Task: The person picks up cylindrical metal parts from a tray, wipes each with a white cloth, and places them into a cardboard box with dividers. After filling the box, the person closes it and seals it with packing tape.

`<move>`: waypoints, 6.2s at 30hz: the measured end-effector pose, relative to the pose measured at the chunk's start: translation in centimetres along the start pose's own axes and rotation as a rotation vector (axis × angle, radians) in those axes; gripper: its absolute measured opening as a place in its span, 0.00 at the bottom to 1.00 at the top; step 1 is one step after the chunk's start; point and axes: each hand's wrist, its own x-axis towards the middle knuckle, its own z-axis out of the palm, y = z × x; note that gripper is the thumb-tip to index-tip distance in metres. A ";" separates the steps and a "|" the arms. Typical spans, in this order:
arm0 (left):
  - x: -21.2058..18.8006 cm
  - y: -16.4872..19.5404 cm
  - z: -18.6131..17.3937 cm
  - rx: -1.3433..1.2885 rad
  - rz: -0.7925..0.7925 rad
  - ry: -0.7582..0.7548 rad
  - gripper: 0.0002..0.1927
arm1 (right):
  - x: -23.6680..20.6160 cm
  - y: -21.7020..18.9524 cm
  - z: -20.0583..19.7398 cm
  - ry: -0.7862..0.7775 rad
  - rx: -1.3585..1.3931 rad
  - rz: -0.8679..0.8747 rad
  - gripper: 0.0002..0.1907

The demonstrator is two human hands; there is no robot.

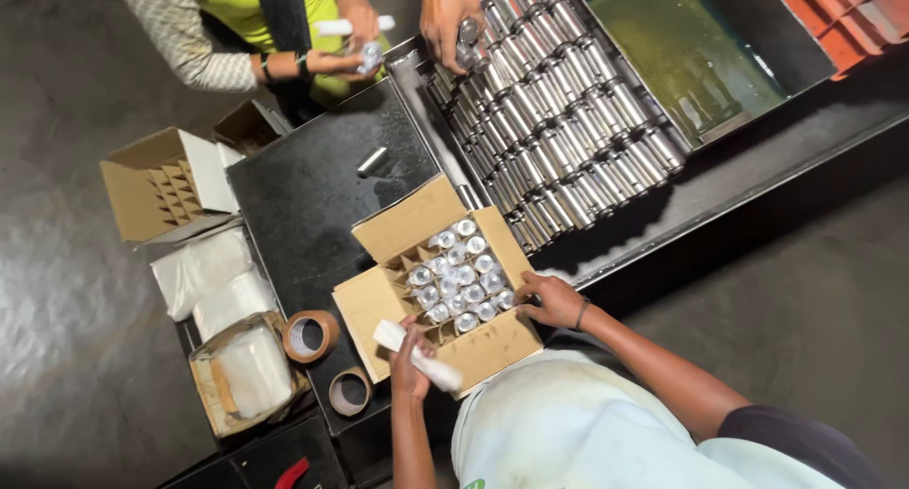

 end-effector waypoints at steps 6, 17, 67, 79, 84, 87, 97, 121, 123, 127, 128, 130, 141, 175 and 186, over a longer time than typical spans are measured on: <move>0.9 -5.6 6.8 -0.108 -0.180 0.088 0.21 | 0.0 -5.9 0.8 0.252 0.186 -0.337 0.15; 1.4 -5.1 12.7 -0.158 -0.235 -0.124 0.23 | 0.7 -6.0 -2.7 0.355 0.287 -0.361 0.08; -0.3 -2.0 16.0 0.454 0.029 -0.289 0.07 | 0.3 -4.2 0.5 0.258 0.905 -0.075 0.21; -4.2 1.3 7.4 0.415 -0.202 -0.253 0.10 | -1.2 0.7 4.6 -0.460 1.227 0.206 0.27; -4.8 0.9 6.9 0.455 -0.193 -0.244 0.10 | -1.7 -1.0 3.3 -0.508 1.146 0.266 0.28; -4.8 0.5 6.3 0.488 -0.215 -0.204 0.10 | -1.9 -1.1 3.1 -0.508 1.068 0.237 0.27; -5.3 1.0 3.5 0.402 -0.069 0.112 0.12 | -1.8 -0.3 2.4 -0.501 0.753 0.076 0.24; -5.7 0.7 3.8 0.317 -0.046 0.214 0.12 | -1.5 -0.7 2.1 -0.505 0.637 0.007 0.23; -5.7 0.7 3.9 0.313 -0.054 0.220 0.11 | -1.6 -0.6 2.1 -0.512 0.650 0.047 0.23; -5.6 0.6 4.2 0.324 -0.064 0.229 0.11 | -1.6 -0.5 2.1 -0.489 0.639 -0.009 0.23; -5.6 0.6 4.3 0.324 -0.063 0.227 0.11 | -1.6 -0.5 2.1 -0.490 0.639 -0.004 0.23; -5.6 0.6 4.5 0.328 -0.062 0.224 0.11 | -1.6 -0.4 2.1 -0.495 0.648 0.022 0.23; -5.8 0.9 5.1 0.334 -0.084 0.235 0.11 | -1.4 -0.1 2.5 -0.501 0.645 0.072 0.23; -1.5 0.6 4.9 0.715 -0.177 0.056 0.44 | 8.9 -8.7 11.2 -0.012 -0.333 -0.482 0.15; -2.1 -0.4 3.9 0.734 -0.129 0.013 0.37 | 11.6 -12.3 7.7 -0.290 -0.582 -0.148 0.27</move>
